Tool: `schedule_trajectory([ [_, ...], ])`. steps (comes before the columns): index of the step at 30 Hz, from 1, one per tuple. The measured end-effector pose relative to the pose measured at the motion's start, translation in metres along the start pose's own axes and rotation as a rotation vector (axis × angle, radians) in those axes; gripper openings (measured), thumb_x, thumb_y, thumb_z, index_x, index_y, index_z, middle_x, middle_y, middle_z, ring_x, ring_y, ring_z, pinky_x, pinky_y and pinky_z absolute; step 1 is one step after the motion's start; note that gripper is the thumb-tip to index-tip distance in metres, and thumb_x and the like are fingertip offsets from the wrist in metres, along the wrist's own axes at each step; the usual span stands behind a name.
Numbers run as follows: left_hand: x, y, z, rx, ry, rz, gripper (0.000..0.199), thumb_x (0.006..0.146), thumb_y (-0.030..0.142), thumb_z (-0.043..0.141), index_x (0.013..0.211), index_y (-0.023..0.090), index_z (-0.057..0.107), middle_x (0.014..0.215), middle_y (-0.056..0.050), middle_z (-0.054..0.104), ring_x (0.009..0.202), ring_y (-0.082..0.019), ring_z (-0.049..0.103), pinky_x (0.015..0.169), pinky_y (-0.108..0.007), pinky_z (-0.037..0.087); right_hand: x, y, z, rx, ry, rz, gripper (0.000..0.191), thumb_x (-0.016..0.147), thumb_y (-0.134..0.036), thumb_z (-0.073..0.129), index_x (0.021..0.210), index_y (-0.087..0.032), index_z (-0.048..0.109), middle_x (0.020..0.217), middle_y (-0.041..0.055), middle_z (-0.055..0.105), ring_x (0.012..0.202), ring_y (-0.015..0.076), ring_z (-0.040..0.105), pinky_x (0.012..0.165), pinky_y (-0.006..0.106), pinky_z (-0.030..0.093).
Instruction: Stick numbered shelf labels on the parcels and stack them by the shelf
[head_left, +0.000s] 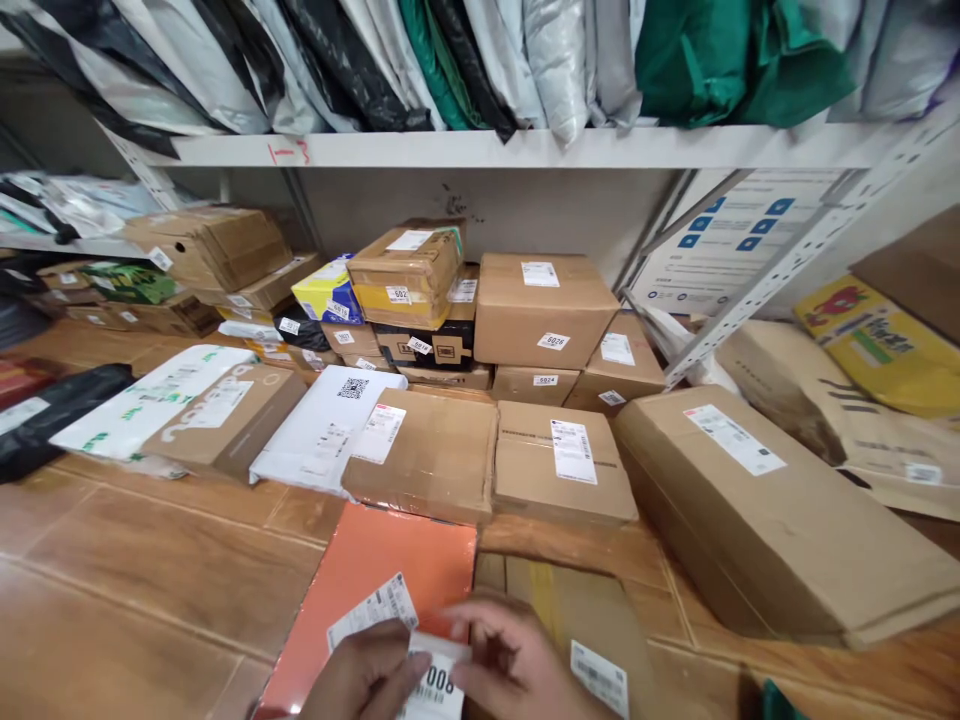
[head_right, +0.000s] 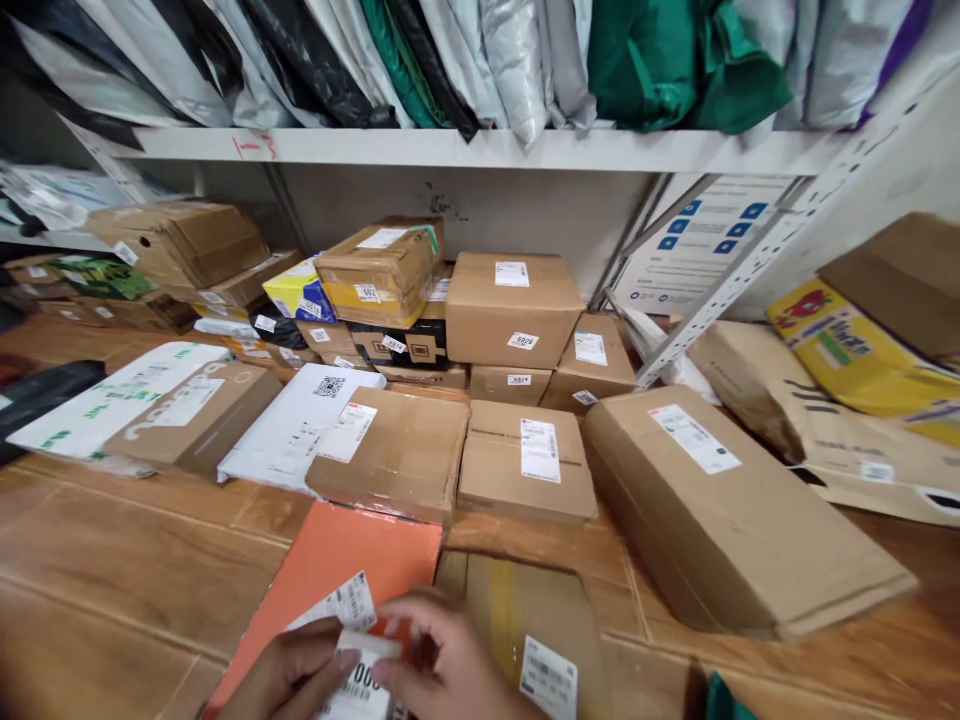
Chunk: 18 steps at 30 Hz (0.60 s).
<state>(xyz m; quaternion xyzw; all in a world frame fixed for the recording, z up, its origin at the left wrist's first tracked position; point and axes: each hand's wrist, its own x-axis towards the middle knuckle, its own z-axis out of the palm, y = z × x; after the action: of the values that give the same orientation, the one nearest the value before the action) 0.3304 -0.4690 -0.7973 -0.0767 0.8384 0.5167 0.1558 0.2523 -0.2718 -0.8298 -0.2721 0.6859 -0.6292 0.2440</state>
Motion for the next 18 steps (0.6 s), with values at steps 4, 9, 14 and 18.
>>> schedule_trajectory([
  [4,0.018,-0.002,0.009,-0.225,0.043,-0.084,0.055,0.067,0.073,0.055,0.065,0.018,0.057,0.063,0.000,0.048,0.063,-0.015,0.042,0.060,-0.027,0.036,0.009,-0.001,0.022,0.065,0.174,0.046,0.031,0.081,-0.049,0.061,0.076,-0.019,0.069,0.060,-0.0010,0.050,0.051,0.0111,0.044,0.049,0.023,0.035],
  [9,0.030,-0.003,0.014,-0.338,0.204,-0.108,0.061,0.060,0.080,0.054,0.056,0.020,0.044,0.055,0.005,0.037,0.056,-0.012,0.034,0.056,-0.026,0.031,0.018,-0.003,0.022,0.223,0.233,0.177,0.044,0.065,-0.061,0.072,0.073,-0.018,0.066,0.058,-0.0015,0.053,0.054,0.0116,0.044,0.054,0.025,0.038],
  [14,0.042,-0.001,0.011,-0.351,0.284,-0.073,0.062,0.061,0.081,0.051,0.053,0.022,0.034,0.055,0.006,0.029,0.055,-0.011,0.029,0.053,-0.026,0.027,0.031,-0.006,0.027,0.313,0.258,0.239,0.052,0.054,-0.067,0.076,0.066,-0.018,0.063,0.061,0.0005,0.058,0.056,0.0130,0.048,0.059,0.027,0.041],
  [18,0.050,-0.001,0.006,-0.399,0.147,-0.055,0.058,0.057,0.074,0.061,0.056,0.020,0.040,0.056,0.006,0.032,0.055,-0.010,0.030,0.054,-0.026,0.026,0.039,-0.003,0.021,0.196,0.359,0.194,0.049,0.060,-0.065,0.072,0.066,-0.017,0.064,0.063,0.0023,0.061,0.060,0.0156,0.052,0.062,0.029,0.042],
])
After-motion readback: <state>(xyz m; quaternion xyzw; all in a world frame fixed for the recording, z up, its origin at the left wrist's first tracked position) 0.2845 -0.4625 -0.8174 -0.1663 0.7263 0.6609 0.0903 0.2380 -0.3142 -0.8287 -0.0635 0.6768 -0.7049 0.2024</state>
